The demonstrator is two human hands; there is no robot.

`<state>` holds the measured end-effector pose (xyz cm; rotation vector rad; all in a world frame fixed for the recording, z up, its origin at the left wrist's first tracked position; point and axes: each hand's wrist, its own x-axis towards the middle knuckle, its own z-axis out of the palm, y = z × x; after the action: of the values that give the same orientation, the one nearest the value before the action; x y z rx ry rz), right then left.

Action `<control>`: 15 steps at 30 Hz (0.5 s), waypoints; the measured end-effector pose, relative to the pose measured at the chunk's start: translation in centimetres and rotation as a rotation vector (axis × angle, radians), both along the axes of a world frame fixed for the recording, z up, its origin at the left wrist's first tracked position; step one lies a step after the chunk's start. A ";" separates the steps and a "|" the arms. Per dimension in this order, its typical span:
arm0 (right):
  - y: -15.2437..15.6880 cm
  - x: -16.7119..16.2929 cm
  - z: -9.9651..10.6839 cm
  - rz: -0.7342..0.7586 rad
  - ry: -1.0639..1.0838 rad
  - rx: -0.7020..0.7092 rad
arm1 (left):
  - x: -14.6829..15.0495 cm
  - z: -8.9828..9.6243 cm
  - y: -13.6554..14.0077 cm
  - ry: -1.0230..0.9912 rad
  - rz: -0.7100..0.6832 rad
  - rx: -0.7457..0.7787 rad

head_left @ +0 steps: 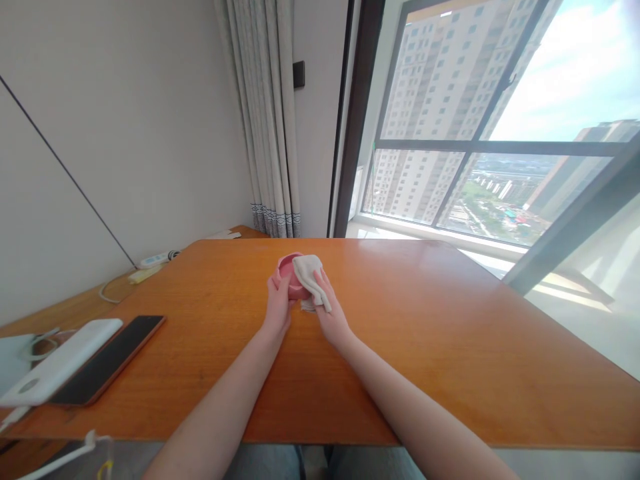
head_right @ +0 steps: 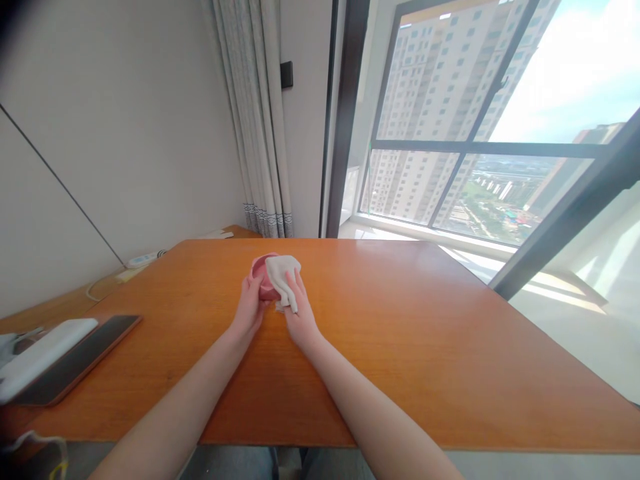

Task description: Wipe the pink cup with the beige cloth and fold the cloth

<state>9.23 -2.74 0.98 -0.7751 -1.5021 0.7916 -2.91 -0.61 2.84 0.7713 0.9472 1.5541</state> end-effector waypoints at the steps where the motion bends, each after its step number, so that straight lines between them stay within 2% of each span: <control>1: 0.2 0.4 0.3 -0.042 0.070 -0.049 | 0.2 0.1 -0.1 0.012 -0.030 -0.005; 4: 1.0 2.0 1.5 -0.106 0.279 -0.227 | 1.1 0.4 -0.6 0.025 -0.256 -0.043; 6: 1.3 3.0 2.2 -0.068 0.350 -0.313 | 1.3 0.7 -1.1 0.016 -0.390 -0.065; 9: 1.5 3.7 3.1 0.034 0.353 -0.328 | 0.8 1.1 -1.5 0.002 -0.491 -0.090; 11: 1.4 3.8 3.6 0.052 0.346 -0.327 | 0.3 1.4 -1.5 0.011 -0.541 -0.115; 13: 1.4 4.1 4.0 0.075 0.328 -0.356 | -0.2 1.5 -1.6 0.050 -0.621 -0.170; 15: 1.5 4.3 4.2 0.165 0.265 -0.390 | -0.2 1.5 -1.5 0.113 -0.680 -0.245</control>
<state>13.57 -1.21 5.17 -0.7994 -1.1976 1.2854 -3.09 -2.16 4.38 0.8914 0.8190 0.7966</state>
